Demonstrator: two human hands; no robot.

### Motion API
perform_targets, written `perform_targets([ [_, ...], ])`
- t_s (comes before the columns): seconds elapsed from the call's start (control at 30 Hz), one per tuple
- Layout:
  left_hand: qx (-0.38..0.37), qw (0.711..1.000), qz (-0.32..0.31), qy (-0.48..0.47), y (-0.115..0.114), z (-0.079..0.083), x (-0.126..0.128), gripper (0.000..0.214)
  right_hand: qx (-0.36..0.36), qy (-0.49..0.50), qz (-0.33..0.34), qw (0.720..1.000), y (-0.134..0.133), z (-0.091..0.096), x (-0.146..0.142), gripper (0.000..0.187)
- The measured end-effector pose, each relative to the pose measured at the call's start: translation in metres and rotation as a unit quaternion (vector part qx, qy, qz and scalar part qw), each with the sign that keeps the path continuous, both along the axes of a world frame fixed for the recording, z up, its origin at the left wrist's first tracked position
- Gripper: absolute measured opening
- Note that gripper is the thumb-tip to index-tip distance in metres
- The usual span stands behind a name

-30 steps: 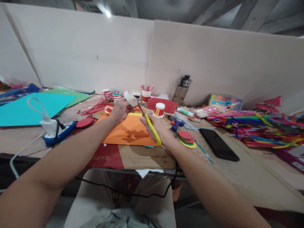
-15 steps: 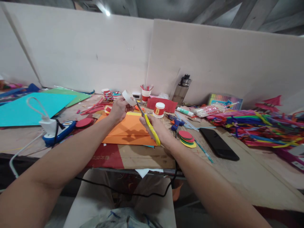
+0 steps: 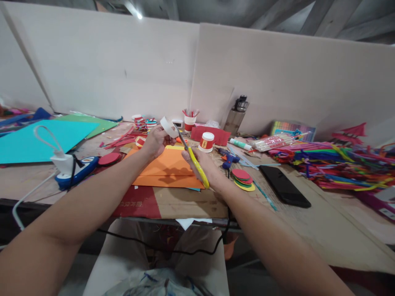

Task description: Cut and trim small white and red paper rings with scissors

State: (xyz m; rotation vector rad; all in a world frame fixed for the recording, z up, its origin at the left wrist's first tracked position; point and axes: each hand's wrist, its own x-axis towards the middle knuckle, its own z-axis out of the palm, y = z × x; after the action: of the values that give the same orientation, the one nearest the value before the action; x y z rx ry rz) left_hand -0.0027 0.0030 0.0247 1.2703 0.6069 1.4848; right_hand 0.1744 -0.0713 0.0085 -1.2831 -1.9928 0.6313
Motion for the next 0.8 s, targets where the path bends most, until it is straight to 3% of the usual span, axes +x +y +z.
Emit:
perform_targets([
  [0.33, -0.002, 1.0, -0.001, 0.004, 0.005, -0.0036, -0.0037, 0.023, 0.007, -0.005, -0.002, 1.0, -0.0011, 0.0003, 0.0005, 0.054],
  [0.6, -0.003, 0.999, 0.033, -0.007, 0.0002, -0.0007, -0.0029, 0.026, 0.006, -0.003, 0.005, 1.0, -0.0021, -0.0007, 0.0001, 0.05],
  [0.8, 0.012, 1.0, 0.01, -0.003, 0.0012, -0.0025, -0.0021, 0.028, 0.009, -0.003, 0.001, 1.0, -0.0029, 0.0031, -0.0007, 0.052],
])
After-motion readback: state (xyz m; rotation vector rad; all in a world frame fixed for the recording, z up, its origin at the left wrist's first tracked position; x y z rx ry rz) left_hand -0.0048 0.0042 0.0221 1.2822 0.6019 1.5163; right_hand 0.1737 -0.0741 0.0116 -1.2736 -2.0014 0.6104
